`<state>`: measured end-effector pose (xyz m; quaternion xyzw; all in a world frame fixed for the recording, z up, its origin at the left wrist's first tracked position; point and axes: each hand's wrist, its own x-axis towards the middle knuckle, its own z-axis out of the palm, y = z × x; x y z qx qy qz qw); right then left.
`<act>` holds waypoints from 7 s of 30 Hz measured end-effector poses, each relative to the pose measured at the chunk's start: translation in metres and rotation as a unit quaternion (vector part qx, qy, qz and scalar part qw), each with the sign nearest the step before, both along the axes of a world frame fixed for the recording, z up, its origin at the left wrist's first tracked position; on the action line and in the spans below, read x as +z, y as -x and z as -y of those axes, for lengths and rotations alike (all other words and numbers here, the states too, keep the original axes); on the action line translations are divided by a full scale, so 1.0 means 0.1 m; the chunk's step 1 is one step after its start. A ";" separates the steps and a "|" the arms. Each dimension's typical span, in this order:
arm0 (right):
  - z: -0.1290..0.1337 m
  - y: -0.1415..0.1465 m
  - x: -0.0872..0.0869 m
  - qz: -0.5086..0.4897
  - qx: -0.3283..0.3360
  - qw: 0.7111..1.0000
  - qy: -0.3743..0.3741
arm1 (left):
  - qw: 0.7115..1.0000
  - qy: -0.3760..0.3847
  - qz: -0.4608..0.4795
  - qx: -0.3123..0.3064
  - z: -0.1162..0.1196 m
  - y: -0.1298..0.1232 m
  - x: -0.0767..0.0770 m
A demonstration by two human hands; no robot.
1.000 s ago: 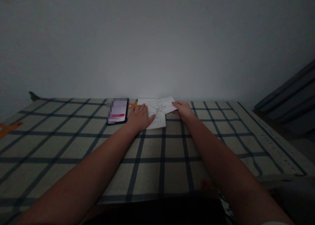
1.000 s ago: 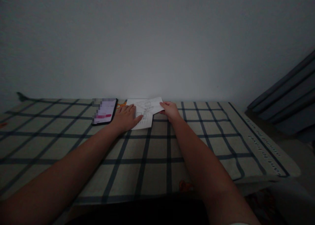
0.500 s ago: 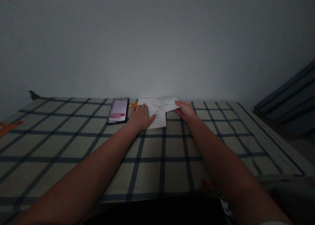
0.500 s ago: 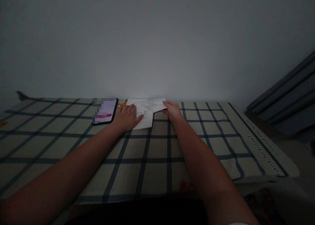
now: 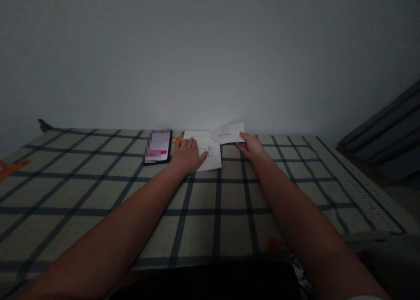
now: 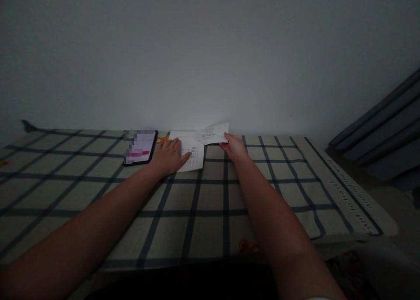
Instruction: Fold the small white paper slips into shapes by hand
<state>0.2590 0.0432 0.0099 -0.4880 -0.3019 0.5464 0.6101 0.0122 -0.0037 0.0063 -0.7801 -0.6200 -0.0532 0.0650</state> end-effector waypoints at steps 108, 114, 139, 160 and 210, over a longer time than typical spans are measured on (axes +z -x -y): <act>0.44 0.30 0.04 0.242 0.112 0.946 -0.185 | 0.572 0.229 0.783 -0.080 0.11 -0.20 0.02; 0.42 0.32 0.05 0.221 0.120 0.949 -0.188 | 0.547 0.211 0.809 -0.049 0.11 -0.20 0.08; 0.37 0.27 -0.02 0.175 0.162 0.957 -0.166 | 0.543 0.227 0.809 -0.009 0.08 -0.15 0.11; 0.35 0.27 -0.03 0.162 0.165 0.961 -0.149 | 0.546 0.183 0.818 -0.002 0.08 -0.18 0.12; 0.34 0.23 0.02 0.144 0.143 0.973 -0.112 | 0.544 0.194 0.816 -0.013 0.05 -0.10 0.25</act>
